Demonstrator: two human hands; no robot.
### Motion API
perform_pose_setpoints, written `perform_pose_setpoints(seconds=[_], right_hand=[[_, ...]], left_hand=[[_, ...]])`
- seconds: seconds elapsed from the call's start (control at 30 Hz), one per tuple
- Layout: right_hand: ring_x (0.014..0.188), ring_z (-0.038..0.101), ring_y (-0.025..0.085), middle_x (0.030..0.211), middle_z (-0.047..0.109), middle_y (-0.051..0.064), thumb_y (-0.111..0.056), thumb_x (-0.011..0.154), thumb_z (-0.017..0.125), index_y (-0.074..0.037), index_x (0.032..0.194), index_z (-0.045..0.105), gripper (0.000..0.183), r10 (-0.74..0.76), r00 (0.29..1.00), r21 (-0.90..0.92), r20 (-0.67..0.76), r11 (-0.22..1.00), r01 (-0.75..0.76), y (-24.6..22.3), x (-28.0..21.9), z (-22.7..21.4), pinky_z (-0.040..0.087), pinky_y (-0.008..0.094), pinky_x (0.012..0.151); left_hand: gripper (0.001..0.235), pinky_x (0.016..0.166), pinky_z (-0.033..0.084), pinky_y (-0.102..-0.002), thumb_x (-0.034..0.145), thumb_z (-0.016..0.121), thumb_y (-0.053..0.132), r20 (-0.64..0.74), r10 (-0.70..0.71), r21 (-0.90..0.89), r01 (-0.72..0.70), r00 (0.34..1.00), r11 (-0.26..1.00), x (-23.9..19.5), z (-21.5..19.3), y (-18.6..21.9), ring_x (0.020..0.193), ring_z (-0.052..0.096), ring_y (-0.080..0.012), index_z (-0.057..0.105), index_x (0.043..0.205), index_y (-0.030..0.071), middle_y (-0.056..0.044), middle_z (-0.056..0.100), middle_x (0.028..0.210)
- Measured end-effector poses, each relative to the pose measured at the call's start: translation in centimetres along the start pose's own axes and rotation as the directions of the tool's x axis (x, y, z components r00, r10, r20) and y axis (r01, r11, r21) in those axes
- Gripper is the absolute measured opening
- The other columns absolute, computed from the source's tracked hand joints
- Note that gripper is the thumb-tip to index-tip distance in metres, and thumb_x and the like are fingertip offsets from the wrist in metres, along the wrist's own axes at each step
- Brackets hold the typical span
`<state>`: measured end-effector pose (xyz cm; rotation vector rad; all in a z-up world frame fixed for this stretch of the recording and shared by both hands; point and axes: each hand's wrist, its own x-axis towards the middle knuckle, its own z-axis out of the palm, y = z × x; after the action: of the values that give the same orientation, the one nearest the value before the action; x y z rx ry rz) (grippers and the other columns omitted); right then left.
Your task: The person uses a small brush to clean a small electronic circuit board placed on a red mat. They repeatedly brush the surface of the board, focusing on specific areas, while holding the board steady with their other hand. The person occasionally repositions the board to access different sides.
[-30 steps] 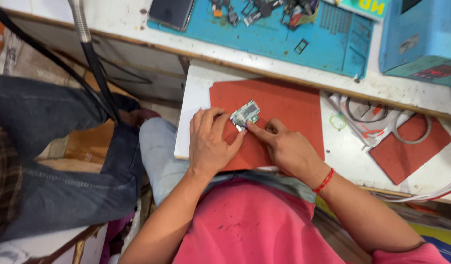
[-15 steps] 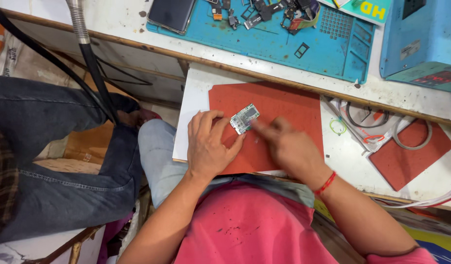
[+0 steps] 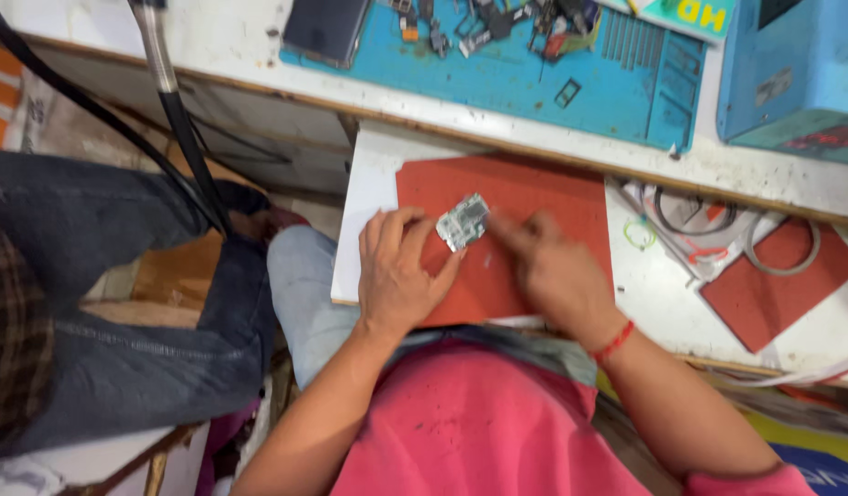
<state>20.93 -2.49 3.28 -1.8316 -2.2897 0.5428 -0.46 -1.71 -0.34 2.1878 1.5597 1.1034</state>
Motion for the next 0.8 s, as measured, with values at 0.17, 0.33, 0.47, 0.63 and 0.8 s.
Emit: perform_pose_setpoints(seconds=[0.17, 0.33, 0.47, 0.63, 0.8], right_hand=[[0.072, 0.068, 0.042, 0.110, 0.063, 0.019, -0.006, 0.085, 0.054, -0.023, 0.144, 0.058, 0.061, -0.089, 0.993, 0.022, 0.079, 0.996, 0.088, -0.1, -0.7, -0.1, 0.056, 0.050, 0.062], [0.077, 0.067, 0.042, 0.107, 0.063, 0.018, -0.006, 0.094, 0.053, -0.020, 0.146, 0.058, 0.054, -0.074, 0.997, 0.041, -0.023, 0.996, 0.075, -0.6, -0.4, 0.5, 0.055, 0.052, 0.067], [0.077, 0.067, 0.043, 0.106, 0.063, 0.018, -0.008, 0.096, 0.052, -0.021, 0.146, 0.057, 0.052, 0.002, 1.000, 0.027, -0.008, 1.000, -0.002, -1.1, -0.1, 0.2, 0.055, 0.052, 0.068], [0.076, 0.067, 0.044, 0.109, 0.062, 0.020, -0.005, 0.089, 0.048, -0.021, 0.148, 0.053, 0.061, -0.015, 0.994, 0.047, 0.109, 0.999, 0.010, -1.2, -1.8, 0.2, 0.055, 0.053, 0.065], [0.080, 0.066, 0.045, 0.114, 0.061, 0.023, -0.005, 0.091, 0.048, -0.016, 0.150, 0.050, 0.060, -0.073, 0.997, 0.054, 0.031, 0.996, 0.071, -1.7, 0.4, 2.0, 0.055, 0.053, 0.069]], left_hand=[[0.048, 0.104, 0.042, -0.049, 0.080, 0.087, 0.025, 0.046, -0.044, -0.083, 0.048, 0.998, 0.995, -0.4, -0.2, 0.0, 0.112, 0.054, -0.0363, 0.067, 0.116, 0.000, -0.014, 0.059, 0.123], [0.050, 0.106, 0.042, -0.050, 0.080, 0.086, 0.024, -0.015, -0.031, -0.071, 0.030, 0.999, 0.997, -0.7, -0.4, 0.2, 0.114, 0.054, -0.0373, 0.066, 0.119, -0.001, -0.016, 0.057, 0.124], [0.039, 0.096, 0.045, -0.048, 0.083, 0.085, 0.023, 0.039, -0.051, -0.060, 0.053, 0.998, 0.997, -0.6, -0.4, 0.0, 0.109, 0.056, -0.0344, 0.069, 0.112, 0.003, -0.012, 0.060, 0.117], [0.018, 0.110, 0.045, -0.050, 0.091, 0.080, 0.020, 0.032, 0.101, 0.055, -0.102, 0.994, 0.993, -3.2, -0.3, 0.8, 0.115, 0.059, -0.0287, 0.074, 0.107, 0.013, -0.003, 0.063, 0.110], [0.029, 0.111, 0.041, -0.054, 0.088, 0.077, 0.025, 0.045, 0.084, 0.106, -0.089, 0.995, 0.990, -3.7, 0.1, 1.1, 0.117, 0.058, -0.0298, 0.076, 0.114, 0.011, -0.005, 0.064, 0.113]])
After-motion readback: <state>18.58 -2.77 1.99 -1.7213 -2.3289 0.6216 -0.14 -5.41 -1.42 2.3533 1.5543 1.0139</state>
